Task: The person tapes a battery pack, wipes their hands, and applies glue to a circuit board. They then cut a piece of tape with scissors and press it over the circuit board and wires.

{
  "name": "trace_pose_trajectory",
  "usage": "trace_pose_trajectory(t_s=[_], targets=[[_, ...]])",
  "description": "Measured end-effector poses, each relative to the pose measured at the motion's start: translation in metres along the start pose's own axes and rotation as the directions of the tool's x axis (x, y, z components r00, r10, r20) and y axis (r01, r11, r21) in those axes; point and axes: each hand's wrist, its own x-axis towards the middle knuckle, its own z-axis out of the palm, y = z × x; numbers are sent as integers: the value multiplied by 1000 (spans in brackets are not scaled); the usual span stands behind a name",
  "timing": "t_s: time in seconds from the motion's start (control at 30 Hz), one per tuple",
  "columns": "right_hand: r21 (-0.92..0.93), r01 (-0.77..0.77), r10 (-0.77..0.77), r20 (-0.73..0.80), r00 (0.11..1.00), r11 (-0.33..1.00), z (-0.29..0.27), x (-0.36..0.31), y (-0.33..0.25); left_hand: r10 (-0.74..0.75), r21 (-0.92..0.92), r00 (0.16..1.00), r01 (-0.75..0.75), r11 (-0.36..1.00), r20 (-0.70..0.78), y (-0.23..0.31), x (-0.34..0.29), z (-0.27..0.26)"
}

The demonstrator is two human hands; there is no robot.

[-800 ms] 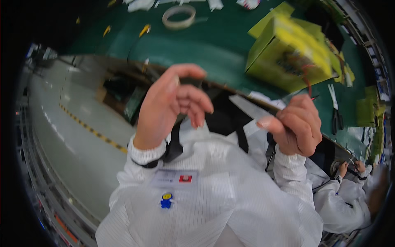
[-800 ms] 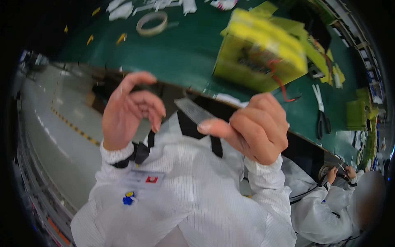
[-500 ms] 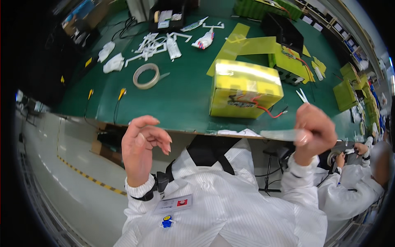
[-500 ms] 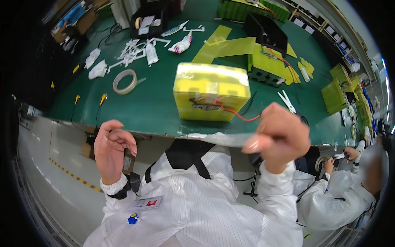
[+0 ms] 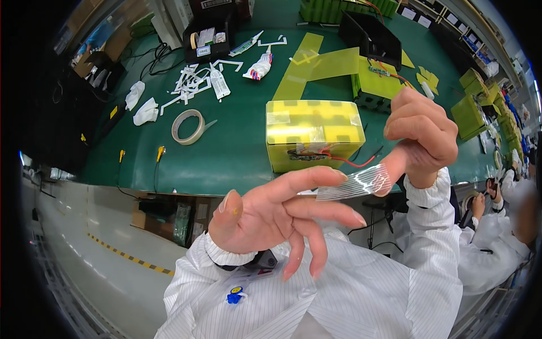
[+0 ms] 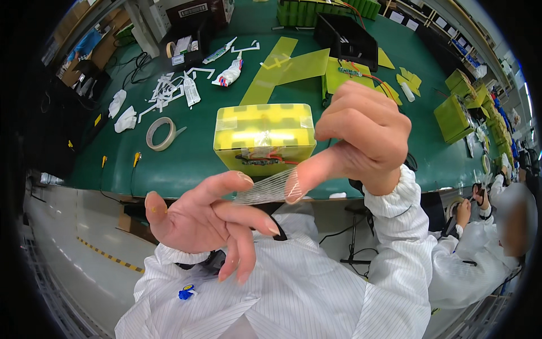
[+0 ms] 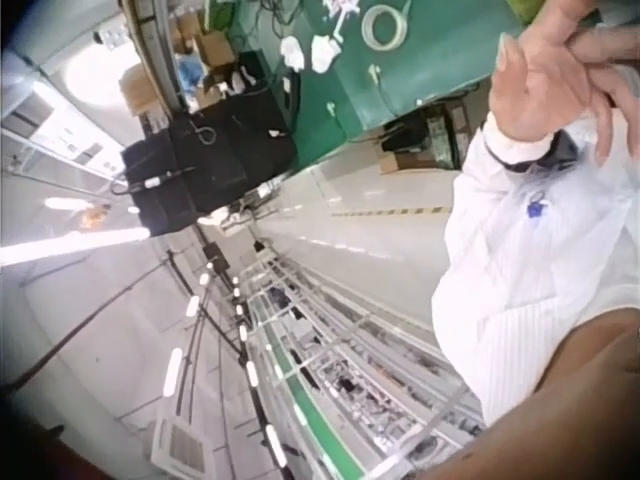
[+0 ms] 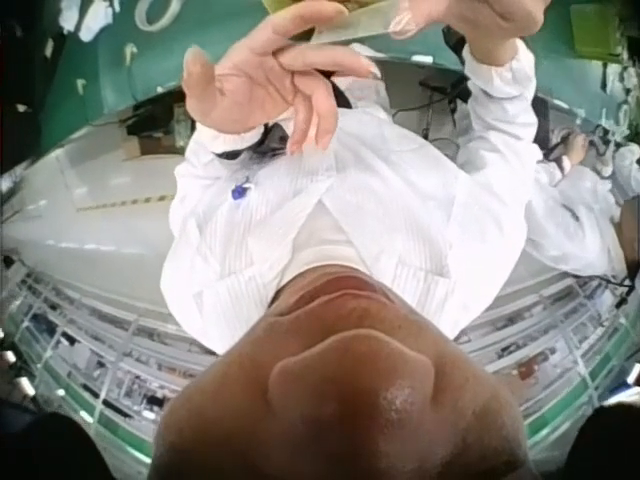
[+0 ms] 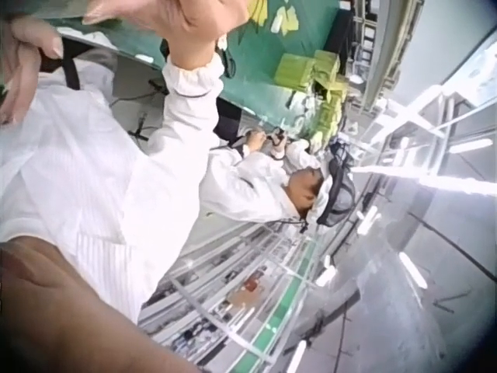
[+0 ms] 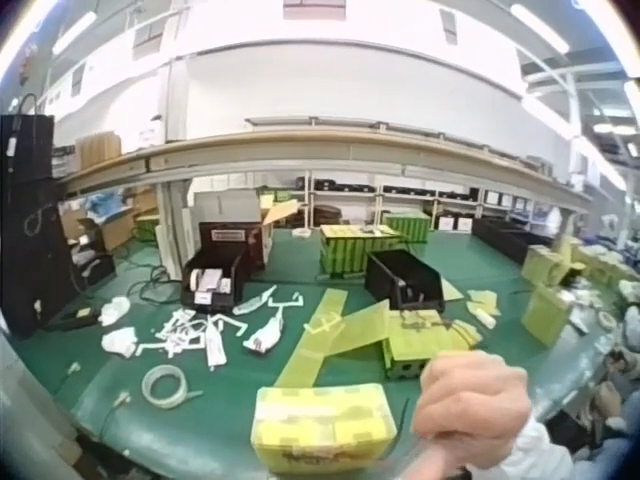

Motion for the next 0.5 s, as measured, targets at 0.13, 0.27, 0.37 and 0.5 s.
trace_pose_trajectory(t_s=[0.13, 0.27, 0.37, 0.5], targets=[[43, 23, -25, 58, 998, 999, 0, -2, -4, -29, 114, 998, 36, 993, -60, 1, -4, 1], [-10, 15, -14, 83, 996, 1000, -6, 4, -3, 34, 291, 992, 3, 957, -124, 4, -3, 6], [-61, -45, 62, 317, 947, 997, -27, 3, 2, 51, 497, 964, 90, 863, -263, 6, -10, 18], [-3, -705, 632, 445, 634, 710, -40, 5, -14, 223, 860, 947, 90, 503, -230, 5, -8, 17]])
